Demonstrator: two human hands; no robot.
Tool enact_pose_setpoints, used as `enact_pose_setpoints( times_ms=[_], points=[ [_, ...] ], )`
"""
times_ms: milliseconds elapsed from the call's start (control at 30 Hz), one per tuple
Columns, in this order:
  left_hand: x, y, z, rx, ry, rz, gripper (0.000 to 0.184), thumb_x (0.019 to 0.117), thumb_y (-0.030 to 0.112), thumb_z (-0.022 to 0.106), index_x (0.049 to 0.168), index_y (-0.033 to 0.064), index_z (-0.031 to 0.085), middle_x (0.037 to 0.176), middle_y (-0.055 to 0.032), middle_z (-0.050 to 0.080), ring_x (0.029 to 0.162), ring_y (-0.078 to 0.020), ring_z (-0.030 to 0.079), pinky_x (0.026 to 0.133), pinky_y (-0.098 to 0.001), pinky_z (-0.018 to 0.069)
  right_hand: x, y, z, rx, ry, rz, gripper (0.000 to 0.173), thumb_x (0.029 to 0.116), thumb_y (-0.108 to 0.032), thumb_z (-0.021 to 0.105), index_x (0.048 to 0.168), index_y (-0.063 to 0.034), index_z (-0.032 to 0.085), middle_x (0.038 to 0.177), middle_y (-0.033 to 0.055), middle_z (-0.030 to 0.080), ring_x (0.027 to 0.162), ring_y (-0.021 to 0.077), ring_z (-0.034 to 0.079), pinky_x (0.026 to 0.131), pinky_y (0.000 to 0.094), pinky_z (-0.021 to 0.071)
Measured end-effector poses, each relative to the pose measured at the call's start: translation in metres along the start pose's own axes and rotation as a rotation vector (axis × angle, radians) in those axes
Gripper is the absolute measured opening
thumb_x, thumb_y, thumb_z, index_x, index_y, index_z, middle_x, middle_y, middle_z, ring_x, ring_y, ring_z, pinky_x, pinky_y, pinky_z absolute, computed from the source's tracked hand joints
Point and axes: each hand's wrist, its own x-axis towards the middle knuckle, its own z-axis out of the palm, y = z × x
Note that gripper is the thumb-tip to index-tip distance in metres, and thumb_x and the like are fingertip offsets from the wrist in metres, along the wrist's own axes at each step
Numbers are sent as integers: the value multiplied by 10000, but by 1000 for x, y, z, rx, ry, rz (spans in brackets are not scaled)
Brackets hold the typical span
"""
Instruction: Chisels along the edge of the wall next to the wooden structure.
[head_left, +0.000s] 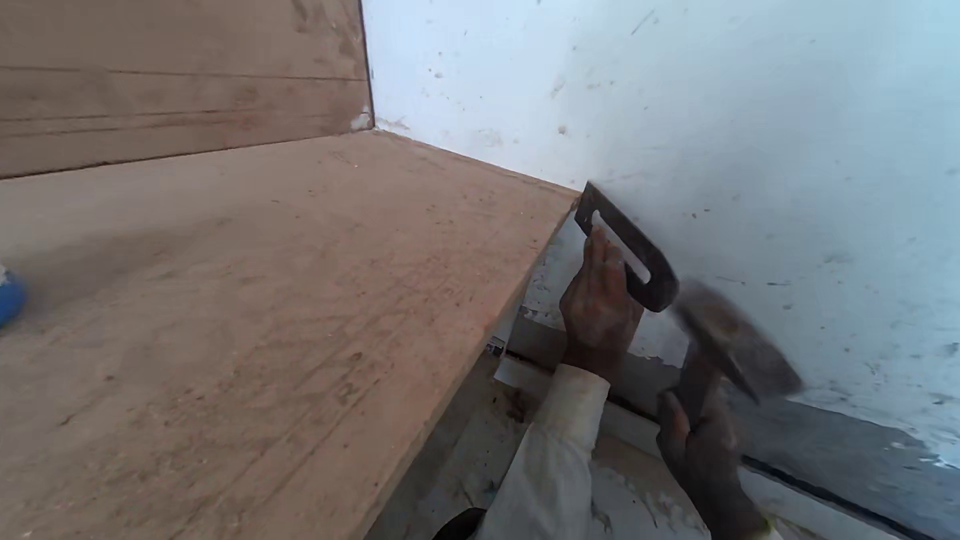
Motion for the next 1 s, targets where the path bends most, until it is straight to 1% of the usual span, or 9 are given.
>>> enact_pose_setpoints(
  times_ms=[67,167,267,333,467,567,733,867,1000],
  points=[
    [2,1,-5,-6,-64,-18,332,935,28,588,1205,-158,638,1300,-304,641,1067,-345,728,883,-342,584,2,-7,-1,-169,-25,23,484,1054,-382,427,932,48,613,613,125,589,496,180,599,473,323,508],
    [2,-1,0,32,9,5,286,896,26,647,1125,-144,671,1235,-296,676,987,-323,750,815,-328,600,-5,0,-10,182,-22,-55,377,1104,-476,359,1095,-179,591,789,-45,587,675,8,601,617,175,523],
    [-1,0,3,35,23,16,299,894,27,628,1134,-146,673,1192,-282,701,985,-308,756,822,-311,597,-4,4,2,-55,-20,-18,415,1027,-324,465,929,43,631,644,107,608,523,161,607,481,295,500],
    [-1,1,-1,6,-34,-6,335,924,43,606,1194,-150,649,1252,-294,671,1046,-325,739,866,-327,588,-1,-4,1,-193,-30,25,494,1046,-366,432,945,77,624,621,145,612,500,199,614,470,333,509],
    [1,-3,4,31,46,10,277,889,24,641,1110,-141,676,1189,-289,699,981,-305,756,815,-307,597,-4,8,-7,261,-18,-52,367,1101,-467,378,1056,-177,598,807,-58,612,697,-3,618,631,164,533],
    [-3,-1,2,14,-26,4,339,863,25,674,1149,-157,659,1235,-300,676,992,-315,754,812,-318,599,-3,7,3,-168,2,-3,422,1004,-308,469,949,79,628,641,140,622,506,187,616,475,317,502],
    [1,-4,6,42,48,16,285,890,38,655,1109,-144,678,1180,-288,702,960,-300,761,792,-307,602,-4,12,-10,220,-27,-63,373,1097,-463,389,1034,-162,601,813,-42,600,722,14,616,662,179,537],
    [-3,-1,5,5,-8,-5,327,897,26,623,1172,-148,657,1223,-288,686,989,-296,756,810,-301,596,-2,10,7,-230,-11,-27,419,1017,-304,459,945,56,660,639,141,641,514,195,630,480,320,508],
    [0,-2,5,-3,27,-16,274,893,28,649,1102,-146,680,1192,-295,696,930,-305,764,757,-313,607,-4,12,-5,167,-34,-59,400,1098,-493,355,1031,-169,579,746,-28,578,618,43,589,559,216,524]
  ],
)
